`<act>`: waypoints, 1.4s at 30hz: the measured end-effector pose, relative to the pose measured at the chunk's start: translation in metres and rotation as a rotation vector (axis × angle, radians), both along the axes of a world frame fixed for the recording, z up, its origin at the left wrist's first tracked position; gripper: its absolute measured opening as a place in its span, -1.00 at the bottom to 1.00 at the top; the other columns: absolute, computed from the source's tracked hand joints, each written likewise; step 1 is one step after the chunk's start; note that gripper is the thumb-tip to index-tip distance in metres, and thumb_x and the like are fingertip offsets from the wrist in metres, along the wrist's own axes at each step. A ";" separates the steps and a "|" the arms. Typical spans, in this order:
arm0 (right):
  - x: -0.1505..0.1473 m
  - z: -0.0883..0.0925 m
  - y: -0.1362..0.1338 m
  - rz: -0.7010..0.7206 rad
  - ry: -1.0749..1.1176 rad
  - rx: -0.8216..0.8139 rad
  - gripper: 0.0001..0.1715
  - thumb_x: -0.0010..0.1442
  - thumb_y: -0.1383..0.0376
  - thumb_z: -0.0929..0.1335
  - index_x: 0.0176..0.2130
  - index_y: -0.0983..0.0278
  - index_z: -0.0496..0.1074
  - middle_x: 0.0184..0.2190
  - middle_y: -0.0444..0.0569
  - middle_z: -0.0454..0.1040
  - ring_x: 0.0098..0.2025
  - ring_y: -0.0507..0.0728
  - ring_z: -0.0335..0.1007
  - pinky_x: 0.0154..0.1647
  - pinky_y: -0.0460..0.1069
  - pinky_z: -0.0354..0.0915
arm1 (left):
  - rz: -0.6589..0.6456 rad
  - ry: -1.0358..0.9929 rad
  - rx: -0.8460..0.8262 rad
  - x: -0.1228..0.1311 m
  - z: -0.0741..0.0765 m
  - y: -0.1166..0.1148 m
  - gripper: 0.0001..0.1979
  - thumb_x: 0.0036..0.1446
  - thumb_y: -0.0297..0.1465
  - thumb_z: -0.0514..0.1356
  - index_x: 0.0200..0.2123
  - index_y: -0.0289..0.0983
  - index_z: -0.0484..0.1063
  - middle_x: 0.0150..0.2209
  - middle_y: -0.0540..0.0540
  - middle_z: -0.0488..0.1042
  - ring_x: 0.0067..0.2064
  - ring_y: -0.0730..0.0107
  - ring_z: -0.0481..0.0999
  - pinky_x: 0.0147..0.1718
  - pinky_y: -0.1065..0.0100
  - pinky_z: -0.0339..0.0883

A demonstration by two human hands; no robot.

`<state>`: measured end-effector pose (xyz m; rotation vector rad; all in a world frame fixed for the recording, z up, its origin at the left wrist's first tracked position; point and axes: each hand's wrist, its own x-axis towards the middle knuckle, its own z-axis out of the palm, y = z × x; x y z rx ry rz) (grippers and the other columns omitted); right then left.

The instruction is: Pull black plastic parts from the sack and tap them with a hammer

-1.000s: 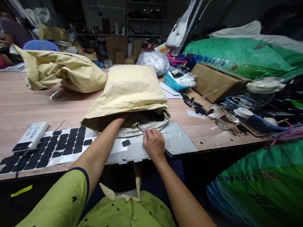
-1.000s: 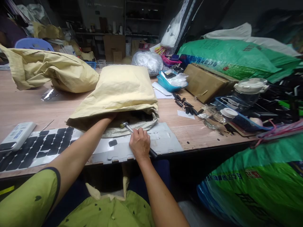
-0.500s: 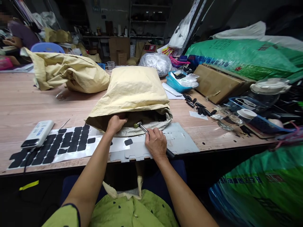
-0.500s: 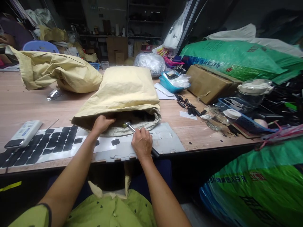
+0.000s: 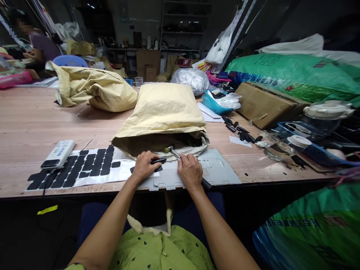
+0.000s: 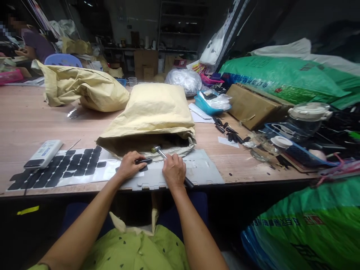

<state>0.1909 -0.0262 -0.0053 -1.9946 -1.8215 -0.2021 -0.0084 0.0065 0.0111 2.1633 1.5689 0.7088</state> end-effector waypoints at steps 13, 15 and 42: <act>-0.008 0.018 -0.035 0.331 0.628 0.006 -0.69 0.31 0.25 0.22 -0.11 0.25 0.50 -0.20 0.03 0.54 -0.14 0.13 0.44 -0.07 0.02 0.34 | -0.008 -0.103 -0.085 -0.004 0.002 0.000 -0.83 -0.01 -0.38 0.37 -0.27 -0.21 0.59 -0.25 -0.04 0.57 -0.16 0.26 0.45 -0.12 0.25 0.27; -0.014 0.019 -0.045 0.370 0.652 -0.017 -0.66 0.32 0.26 0.22 -0.04 0.24 0.49 -0.13 0.03 0.55 -0.11 0.13 0.46 -0.07 0.02 0.37 | -0.008 -0.110 -0.114 -0.004 0.002 0.002 -0.82 -0.02 -0.38 0.37 -0.26 -0.19 0.60 -0.24 -0.03 0.57 -0.14 0.25 0.46 -0.11 0.25 0.27; 0.002 0.015 -0.029 0.190 0.392 0.100 -0.60 0.32 0.29 0.23 0.06 0.19 0.49 -0.15 0.01 0.51 -0.16 0.12 0.43 -0.17 -0.02 0.31 | 0.021 -0.090 -0.112 -0.002 0.007 -0.001 -0.84 -0.03 -0.38 0.36 -0.29 -0.20 0.60 -0.26 -0.03 0.58 -0.15 0.22 0.48 -0.12 0.25 0.29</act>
